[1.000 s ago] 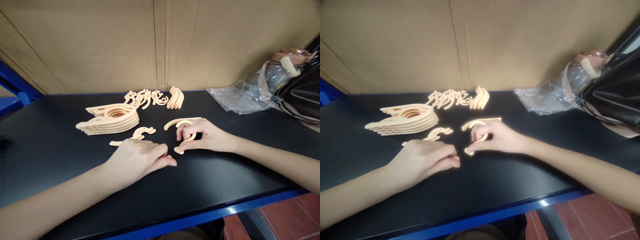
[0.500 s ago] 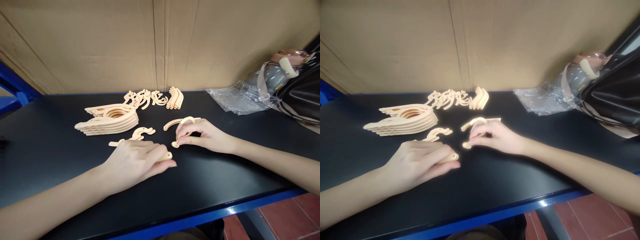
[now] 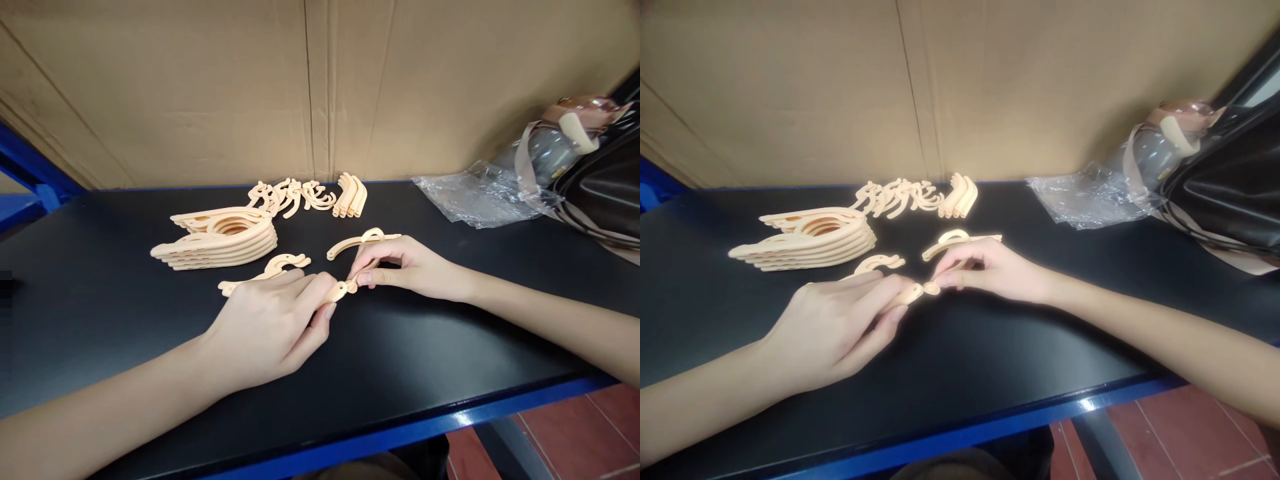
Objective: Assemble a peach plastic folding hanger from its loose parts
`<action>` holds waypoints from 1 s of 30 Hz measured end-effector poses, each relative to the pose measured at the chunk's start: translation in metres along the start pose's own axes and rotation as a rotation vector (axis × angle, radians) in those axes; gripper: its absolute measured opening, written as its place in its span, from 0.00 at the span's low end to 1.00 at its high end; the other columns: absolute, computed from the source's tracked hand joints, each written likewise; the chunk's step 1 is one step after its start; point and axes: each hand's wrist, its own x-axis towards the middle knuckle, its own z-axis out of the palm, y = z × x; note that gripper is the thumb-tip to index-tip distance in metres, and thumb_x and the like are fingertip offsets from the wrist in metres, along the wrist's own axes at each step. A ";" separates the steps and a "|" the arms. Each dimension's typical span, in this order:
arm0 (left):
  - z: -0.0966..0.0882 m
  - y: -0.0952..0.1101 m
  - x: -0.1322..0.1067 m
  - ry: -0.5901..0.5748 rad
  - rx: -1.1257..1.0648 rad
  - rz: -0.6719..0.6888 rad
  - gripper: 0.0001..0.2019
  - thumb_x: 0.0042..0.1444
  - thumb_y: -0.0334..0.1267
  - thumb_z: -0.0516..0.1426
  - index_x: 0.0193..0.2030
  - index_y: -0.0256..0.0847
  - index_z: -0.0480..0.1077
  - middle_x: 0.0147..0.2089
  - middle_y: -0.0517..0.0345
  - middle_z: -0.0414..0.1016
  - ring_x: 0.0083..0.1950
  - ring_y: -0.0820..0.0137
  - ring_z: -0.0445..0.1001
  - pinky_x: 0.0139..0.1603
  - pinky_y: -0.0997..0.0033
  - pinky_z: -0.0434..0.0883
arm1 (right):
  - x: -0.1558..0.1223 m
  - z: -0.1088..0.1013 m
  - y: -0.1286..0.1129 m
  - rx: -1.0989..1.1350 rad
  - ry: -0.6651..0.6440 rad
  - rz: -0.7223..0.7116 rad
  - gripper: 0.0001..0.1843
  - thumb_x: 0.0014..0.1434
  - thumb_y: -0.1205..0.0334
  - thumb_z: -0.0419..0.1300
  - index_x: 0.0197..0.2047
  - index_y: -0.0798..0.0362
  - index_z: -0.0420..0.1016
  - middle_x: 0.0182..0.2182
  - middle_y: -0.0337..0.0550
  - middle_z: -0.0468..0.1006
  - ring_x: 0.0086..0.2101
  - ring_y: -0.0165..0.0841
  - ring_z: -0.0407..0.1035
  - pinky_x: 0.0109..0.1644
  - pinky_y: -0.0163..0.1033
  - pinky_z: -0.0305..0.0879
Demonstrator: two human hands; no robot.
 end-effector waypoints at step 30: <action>0.000 -0.004 0.002 -0.044 -0.059 0.097 0.09 0.71 0.38 0.45 0.46 0.39 0.64 0.30 0.63 0.76 0.25 0.72 0.76 0.22 0.73 0.64 | 0.001 -0.010 0.003 0.130 -0.150 0.029 0.06 0.58 0.59 0.66 0.36 0.52 0.80 0.36 0.38 0.78 0.36 0.28 0.71 0.43 0.37 0.65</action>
